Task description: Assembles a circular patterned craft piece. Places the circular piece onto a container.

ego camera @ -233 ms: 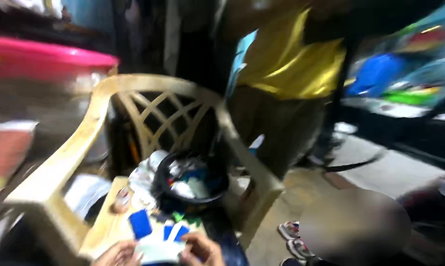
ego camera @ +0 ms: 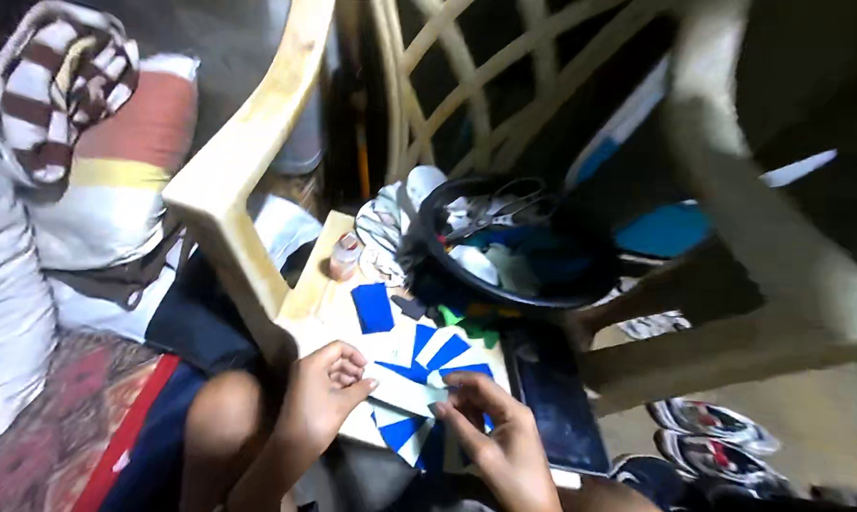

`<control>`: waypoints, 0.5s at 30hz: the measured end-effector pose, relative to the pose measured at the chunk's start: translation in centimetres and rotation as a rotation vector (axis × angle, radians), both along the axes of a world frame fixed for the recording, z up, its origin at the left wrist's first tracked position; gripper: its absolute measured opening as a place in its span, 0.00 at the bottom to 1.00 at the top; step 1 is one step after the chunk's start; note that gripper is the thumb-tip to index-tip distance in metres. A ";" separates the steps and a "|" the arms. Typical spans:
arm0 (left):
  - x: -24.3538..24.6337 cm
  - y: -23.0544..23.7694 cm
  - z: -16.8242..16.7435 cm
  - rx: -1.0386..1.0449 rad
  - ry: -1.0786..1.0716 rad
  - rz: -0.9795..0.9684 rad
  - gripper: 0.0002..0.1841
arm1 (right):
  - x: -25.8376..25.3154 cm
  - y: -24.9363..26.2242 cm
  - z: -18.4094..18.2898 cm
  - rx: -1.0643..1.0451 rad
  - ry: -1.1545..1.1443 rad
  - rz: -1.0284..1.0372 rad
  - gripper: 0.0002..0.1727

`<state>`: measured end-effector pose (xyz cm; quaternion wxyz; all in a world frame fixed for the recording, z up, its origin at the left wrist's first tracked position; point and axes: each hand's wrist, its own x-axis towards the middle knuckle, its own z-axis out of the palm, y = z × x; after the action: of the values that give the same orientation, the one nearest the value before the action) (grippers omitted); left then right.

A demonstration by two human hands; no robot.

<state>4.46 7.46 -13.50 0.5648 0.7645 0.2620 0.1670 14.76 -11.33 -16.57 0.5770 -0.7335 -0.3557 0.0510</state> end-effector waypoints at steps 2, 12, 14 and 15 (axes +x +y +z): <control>0.4 0.3 -0.7 -0.001 -0.012 0.001 0.12 | 0.2 0.1 -0.4 -0.068 -0.034 -0.028 0.13; 2.5 0.2 -2.4 0.282 0.018 0.014 0.13 | 1.0 0.2 -1.0 -0.168 -0.088 -0.155 0.11; 2.6 0.1 -2.8 0.322 0.012 0.025 0.13 | 0.9 0.2 -1.1 -0.182 -0.090 -0.150 0.11; 2.6 0.1 -2.9 0.334 0.011 0.028 0.13 | 0.9 0.3 -1.2 -0.185 -0.096 -0.147 0.11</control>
<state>7.09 7.60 -16.37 0.4259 0.8450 0.2443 0.2118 15.66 -11.08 -17.73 0.4916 -0.8091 -0.3220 0.0061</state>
